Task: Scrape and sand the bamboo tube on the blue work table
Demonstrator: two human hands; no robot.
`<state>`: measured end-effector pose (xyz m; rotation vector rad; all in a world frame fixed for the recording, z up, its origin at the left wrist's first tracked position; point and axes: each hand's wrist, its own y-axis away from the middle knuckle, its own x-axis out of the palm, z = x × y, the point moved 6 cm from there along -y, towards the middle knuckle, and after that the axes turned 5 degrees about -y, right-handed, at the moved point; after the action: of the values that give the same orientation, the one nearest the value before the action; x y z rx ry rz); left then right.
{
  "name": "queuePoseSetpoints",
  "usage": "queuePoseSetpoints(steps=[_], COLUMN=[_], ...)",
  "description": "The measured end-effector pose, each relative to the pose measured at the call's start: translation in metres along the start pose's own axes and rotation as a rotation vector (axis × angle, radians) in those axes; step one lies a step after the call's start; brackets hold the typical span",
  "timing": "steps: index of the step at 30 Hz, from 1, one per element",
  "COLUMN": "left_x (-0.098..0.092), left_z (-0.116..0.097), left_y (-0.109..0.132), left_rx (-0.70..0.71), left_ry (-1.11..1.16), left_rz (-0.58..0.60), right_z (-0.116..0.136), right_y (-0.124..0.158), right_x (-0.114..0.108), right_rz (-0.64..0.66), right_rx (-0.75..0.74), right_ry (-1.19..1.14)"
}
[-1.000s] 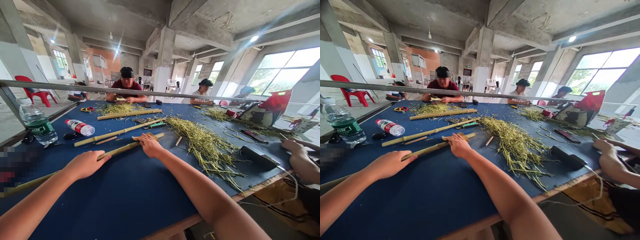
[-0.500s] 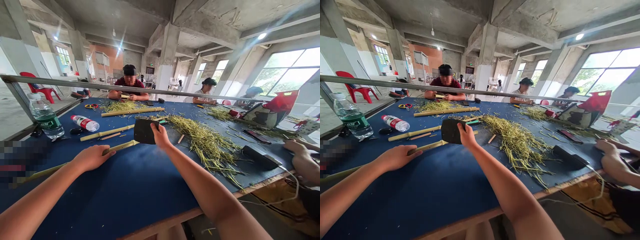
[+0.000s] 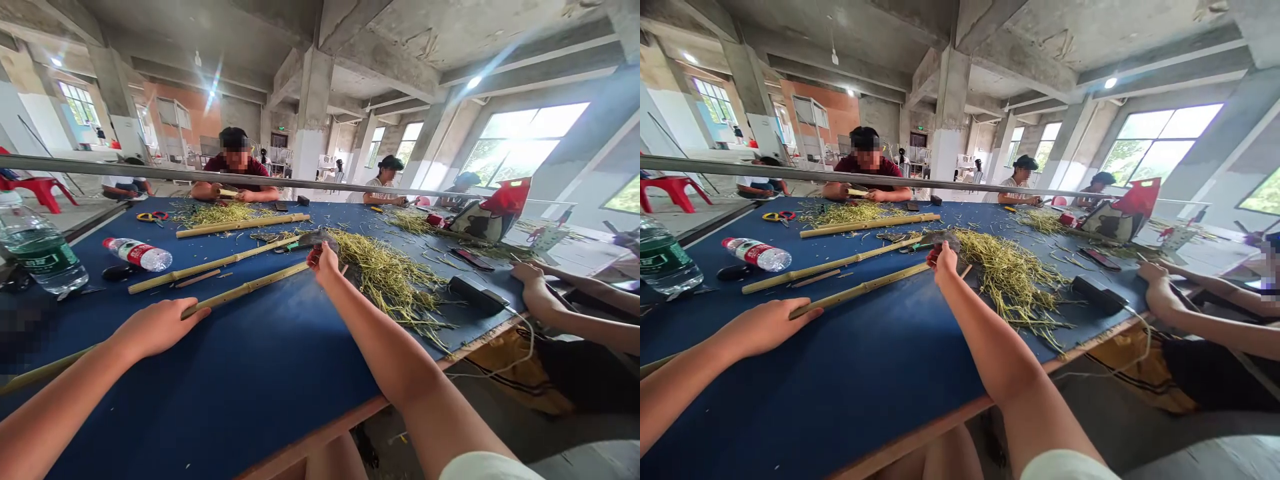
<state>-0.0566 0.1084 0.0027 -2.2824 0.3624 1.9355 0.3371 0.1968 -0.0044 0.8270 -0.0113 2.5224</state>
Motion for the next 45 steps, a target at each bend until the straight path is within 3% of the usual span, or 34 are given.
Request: queuePoseSetpoints(steps=[3,9,13,17,22,29,45], left_x=[0.003,0.002,0.003,0.000,-0.001,0.001,0.001], left_z=[0.001,0.000,-0.001,-0.003,-0.008,-0.006,-0.005], left_y=[0.001,0.002,0.001,0.003,0.006,0.006,0.006], left_rx=[-0.025,-0.041,-0.043,-0.039,-0.011,-0.001,0.000], left_ry=[-0.016,-0.025,-0.060,-0.104,-0.131,-0.117,-0.140], left_rz=[0.081,0.086,0.084,0.042,0.032,0.001,0.015], right_z=[0.003,0.010,0.012,0.002,-0.028,-0.076,-0.075], right_y=[-0.004,-0.016,-0.015,0.002,0.045,0.092,0.089], right_x=[-0.003,-0.021,-0.019,0.005,0.040,0.058,0.058], right_rz=[-0.018,-0.059,-0.052,0.134,0.448,0.823,0.848], right_rx=[-0.060,-0.047,-0.017,0.079,0.138,0.247,0.208], right_ry=[-0.016,0.016,-0.001,0.008,0.170,0.593,0.634])
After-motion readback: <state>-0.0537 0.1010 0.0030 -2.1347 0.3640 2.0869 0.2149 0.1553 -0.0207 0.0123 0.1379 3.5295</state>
